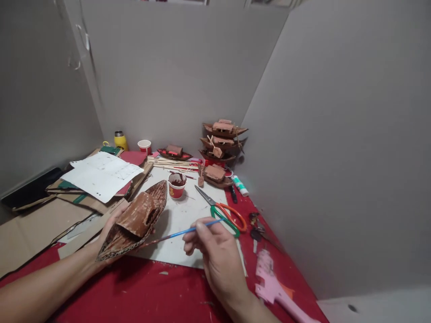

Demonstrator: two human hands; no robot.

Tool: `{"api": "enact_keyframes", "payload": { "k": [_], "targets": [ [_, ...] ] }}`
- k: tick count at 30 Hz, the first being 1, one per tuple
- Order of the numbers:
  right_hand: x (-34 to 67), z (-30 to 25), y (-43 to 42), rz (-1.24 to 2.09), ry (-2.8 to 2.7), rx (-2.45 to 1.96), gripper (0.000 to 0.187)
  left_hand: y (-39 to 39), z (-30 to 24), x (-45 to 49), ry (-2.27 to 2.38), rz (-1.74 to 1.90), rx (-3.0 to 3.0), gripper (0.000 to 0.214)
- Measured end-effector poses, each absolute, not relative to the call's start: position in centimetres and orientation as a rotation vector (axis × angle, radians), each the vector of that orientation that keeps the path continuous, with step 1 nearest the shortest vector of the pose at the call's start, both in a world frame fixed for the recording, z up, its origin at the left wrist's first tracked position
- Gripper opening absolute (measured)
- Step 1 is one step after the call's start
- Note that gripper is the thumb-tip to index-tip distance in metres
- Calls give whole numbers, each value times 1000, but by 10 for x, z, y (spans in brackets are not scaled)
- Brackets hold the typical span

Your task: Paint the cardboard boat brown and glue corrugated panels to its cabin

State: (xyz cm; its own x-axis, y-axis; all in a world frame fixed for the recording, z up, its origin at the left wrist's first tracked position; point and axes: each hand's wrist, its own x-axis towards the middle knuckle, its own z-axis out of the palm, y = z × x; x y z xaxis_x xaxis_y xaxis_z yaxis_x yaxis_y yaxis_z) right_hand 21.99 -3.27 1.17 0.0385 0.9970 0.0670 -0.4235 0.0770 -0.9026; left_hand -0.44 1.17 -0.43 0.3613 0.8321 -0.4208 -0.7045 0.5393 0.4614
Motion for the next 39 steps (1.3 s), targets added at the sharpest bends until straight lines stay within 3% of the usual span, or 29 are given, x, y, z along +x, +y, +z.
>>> {"api": "enact_keyframes", "payload": {
  "k": [13, 39],
  "targets": [
    [211, -6, -48, 1356, -1003, -816, 12, 11, -13, 0, 702, 953, 149, 36],
    [224, -4, -38, 1125, -1103, -910, 11, 6, 1, -2, 715, 1014, 154, 33]
  ]
}}
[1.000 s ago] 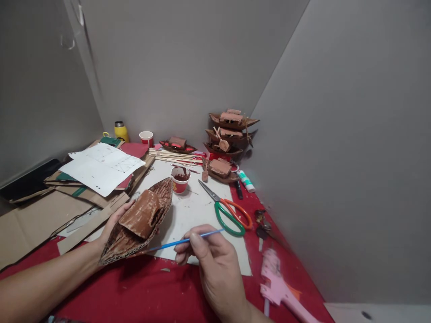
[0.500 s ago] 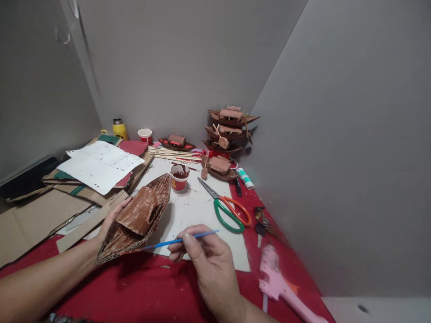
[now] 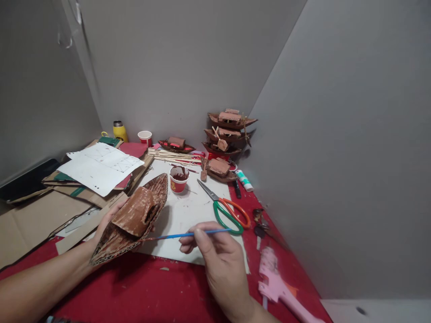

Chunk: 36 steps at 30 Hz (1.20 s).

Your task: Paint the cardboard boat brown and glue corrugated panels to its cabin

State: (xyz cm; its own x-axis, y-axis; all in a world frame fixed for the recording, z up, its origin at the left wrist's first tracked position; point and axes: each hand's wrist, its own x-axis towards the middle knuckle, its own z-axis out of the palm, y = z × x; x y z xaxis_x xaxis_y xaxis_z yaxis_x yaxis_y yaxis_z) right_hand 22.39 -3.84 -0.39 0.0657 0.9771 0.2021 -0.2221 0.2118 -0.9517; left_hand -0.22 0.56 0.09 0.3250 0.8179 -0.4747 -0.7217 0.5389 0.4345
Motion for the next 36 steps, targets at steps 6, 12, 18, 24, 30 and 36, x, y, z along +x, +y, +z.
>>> {"api": "enact_keyframes", "payload": {
  "k": [6, 12, 18, 24, 30, 36],
  "targets": [
    [228, -3, -41, 972, -1142, -916, 9, 9, -3, -3, 717, 1087, 125, 39],
    [225, -3, -55, 769, -1371, -805, 15, 10, -1, -2, 730, 1039, 152, 47],
    [217, 3, -66, 672, -1549, -647, 30, 9, 6, 1, 742, 1017, 227, 49],
    [212, 5, -71, 672, -1603, -593, 36, 8, 9, 2, 786, 994, 233, 50],
    [216, 4, -69, 630, -1646, -584, 36, 11, -2, -4, 728, 981, 261, 48],
    [230, -4, -56, 486, -1630, -676, 30, 13, -8, -9, 694, 1034, 265, 41]
  ]
}}
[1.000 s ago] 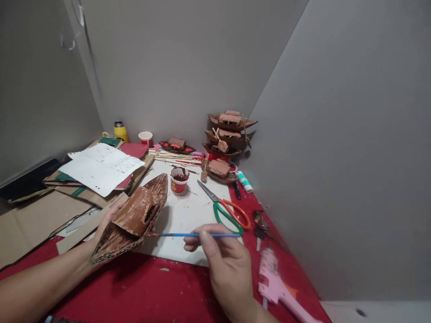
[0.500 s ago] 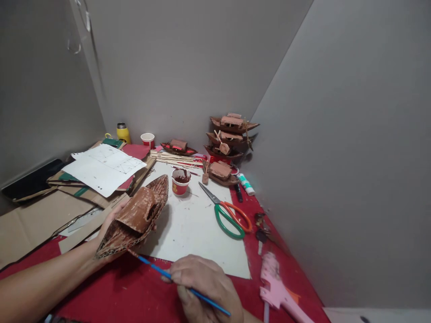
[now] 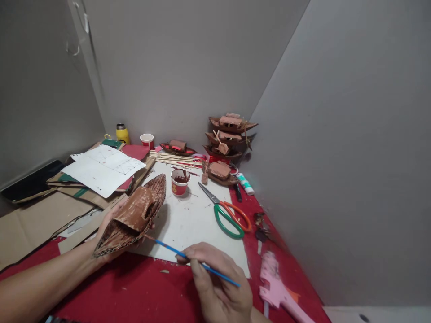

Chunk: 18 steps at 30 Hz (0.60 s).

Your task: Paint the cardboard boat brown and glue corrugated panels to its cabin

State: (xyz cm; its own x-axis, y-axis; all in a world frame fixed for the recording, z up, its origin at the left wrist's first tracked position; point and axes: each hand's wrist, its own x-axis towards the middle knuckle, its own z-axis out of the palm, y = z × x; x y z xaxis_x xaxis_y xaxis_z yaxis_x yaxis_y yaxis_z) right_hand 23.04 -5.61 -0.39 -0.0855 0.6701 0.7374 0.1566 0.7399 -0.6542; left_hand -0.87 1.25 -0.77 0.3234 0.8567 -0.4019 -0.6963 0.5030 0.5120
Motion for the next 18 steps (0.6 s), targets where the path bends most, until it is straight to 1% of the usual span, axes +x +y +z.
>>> {"api": "enact_keyframes", "payload": {
  "k": [3, 7, 13, 18],
  "targets": [
    [234, -5, -54, 501, -1604, -746, 28, 13, -7, -8, 675, 1037, 252, 42],
    [231, -4, -58, 627, -1628, -653, 27, 13, -6, -8, 654, 984, 266, 44],
    [216, -2, -63, 869, -1535, -585, 23, 14, -10, -6, 679, 1034, 245, 40],
    [209, 0, -64, 931, -1467, -670, 20, 12, -2, -5, 691, 1039, 195, 37]
  ]
}}
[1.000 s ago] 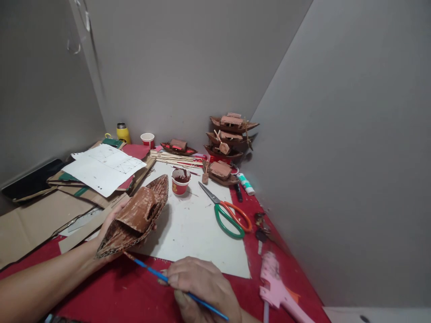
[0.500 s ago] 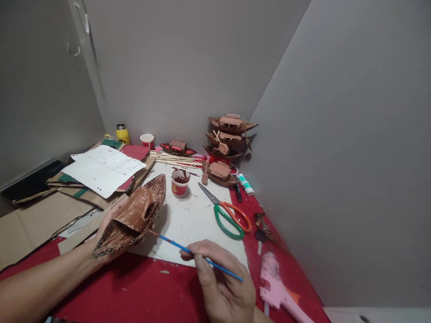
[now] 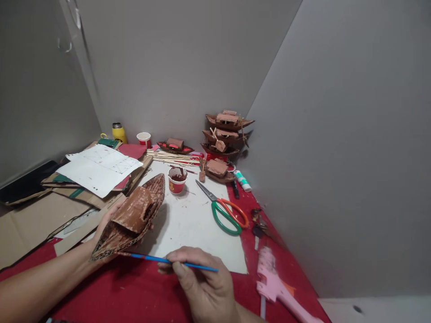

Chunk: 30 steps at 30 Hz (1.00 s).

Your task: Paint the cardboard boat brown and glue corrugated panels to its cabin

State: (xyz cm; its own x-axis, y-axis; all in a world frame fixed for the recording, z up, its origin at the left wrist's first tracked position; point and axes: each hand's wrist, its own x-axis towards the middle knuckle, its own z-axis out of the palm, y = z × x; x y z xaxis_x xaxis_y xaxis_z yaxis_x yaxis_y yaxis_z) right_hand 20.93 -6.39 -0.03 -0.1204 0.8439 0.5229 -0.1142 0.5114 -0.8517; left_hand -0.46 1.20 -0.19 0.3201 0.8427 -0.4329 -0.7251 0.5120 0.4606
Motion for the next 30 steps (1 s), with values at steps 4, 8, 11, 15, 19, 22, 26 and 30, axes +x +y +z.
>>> {"api": "enact_keyframes", "payload": {
  "k": [4, 8, 11, 15, 19, 22, 26, 30],
  "targets": [
    [214, 3, -60, 874, -1434, -771, 15, 11, 5, -4, 670, 1001, 189, 42],
    [223, 5, -52, 778, -1414, -868, 12, 11, 3, -5, 633, 984, 206, 41],
    [229, 3, -47, 752, -1361, -911, 10, 11, 1, -6, 608, 1011, 201, 39],
    [227, 1, -49, 892, -1316, -831, 12, 11, 0, -7, 607, 963, 213, 41],
    [216, 5, -57, 1012, -1351, -730, 13, 10, -1, -4, 662, 1002, 183, 40],
    [208, 10, -59, 1030, -1372, -731, 12, 10, 0, -1, 682, 1039, 167, 38],
    [206, 13, -55, 1047, -1320, -795, 10, 9, 4, -1, 675, 1000, 192, 41],
    [213, 7, -48, 1055, -1235, -830, 9, 8, 11, -2, 676, 970, 200, 44]
  ]
}}
